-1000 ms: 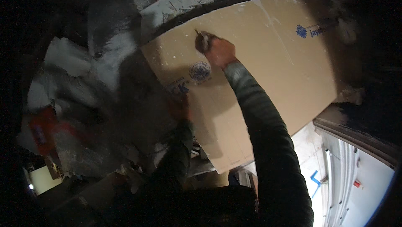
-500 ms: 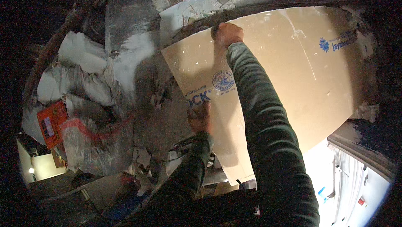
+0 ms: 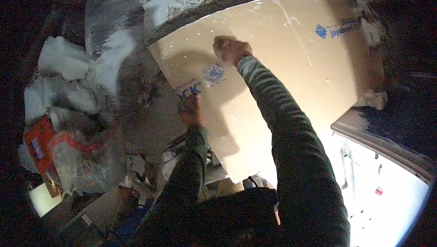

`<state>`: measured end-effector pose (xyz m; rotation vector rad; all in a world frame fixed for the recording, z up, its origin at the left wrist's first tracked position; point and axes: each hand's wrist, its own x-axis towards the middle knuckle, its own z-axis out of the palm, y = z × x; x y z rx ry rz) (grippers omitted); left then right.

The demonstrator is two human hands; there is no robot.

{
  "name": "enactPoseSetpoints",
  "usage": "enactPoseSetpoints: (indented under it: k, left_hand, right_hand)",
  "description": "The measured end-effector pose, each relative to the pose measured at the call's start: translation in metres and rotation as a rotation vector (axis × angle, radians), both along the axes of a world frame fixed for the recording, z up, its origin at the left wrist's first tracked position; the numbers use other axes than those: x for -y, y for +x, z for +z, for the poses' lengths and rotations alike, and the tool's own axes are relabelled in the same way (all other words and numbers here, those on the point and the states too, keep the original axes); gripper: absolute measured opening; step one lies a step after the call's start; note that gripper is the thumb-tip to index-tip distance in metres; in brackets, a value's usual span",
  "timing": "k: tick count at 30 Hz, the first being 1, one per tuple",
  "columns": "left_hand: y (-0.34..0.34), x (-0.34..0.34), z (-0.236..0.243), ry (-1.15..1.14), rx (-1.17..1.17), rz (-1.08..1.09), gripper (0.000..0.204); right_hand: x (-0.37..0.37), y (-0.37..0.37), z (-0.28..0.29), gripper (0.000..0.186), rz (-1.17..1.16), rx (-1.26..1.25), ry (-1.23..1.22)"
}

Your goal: The person cleans a piece of drywall by hand, applies a strip of mesh tape to the surface, and presses it down firmly using a utility knife.

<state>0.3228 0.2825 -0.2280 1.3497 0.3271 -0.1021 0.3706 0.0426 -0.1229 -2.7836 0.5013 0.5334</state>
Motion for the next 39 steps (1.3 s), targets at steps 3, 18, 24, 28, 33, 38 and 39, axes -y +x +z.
enactPoseSetpoints:
  k: [3, 18, 24, 28, 33, 38, 39]
  left_hand:
    - [-0.006, 0.005, 0.009, 0.311, 0.010, -0.057, 0.057]
    - [0.022, -0.044, -0.059, 1.236, 0.346, -0.464, 0.066]
    - [0.020, -0.042, -0.059, 1.631, 0.771, -0.734, 0.055]
    - [0.028, -0.034, -0.080, 1.706, 0.820, -0.760, 0.051]
    - [0.060, -0.055, -0.100, 1.822, 0.848, -0.860, 0.045]
    - [0.058, -0.074, -0.070, 1.111, 0.439, -0.614, 0.044]
    - [0.050, -0.083, -0.058, 0.885, 0.307, -0.541, 0.044]
  right_hand:
    - [-0.004, -0.058, -0.034, 0.026, 0.007, 0.019, -0.002]
    - [-0.080, -0.337, -0.044, 0.022, -0.064, 0.064, 0.073]
    - [-0.109, -0.448, -0.042, 0.019, -0.324, -0.182, 0.240]
    - [-0.105, -0.606, -0.026, 0.022, -0.035, -0.881, 0.063]
    - [-0.098, -0.561, -0.004, 0.033, -0.546, -0.745, 0.251]
    - [-0.125, -0.532, -0.018, 0.016, -0.323, -0.035, 0.153]
    - [-0.132, -0.531, -0.024, 0.013, -0.289, 0.021, 0.174]
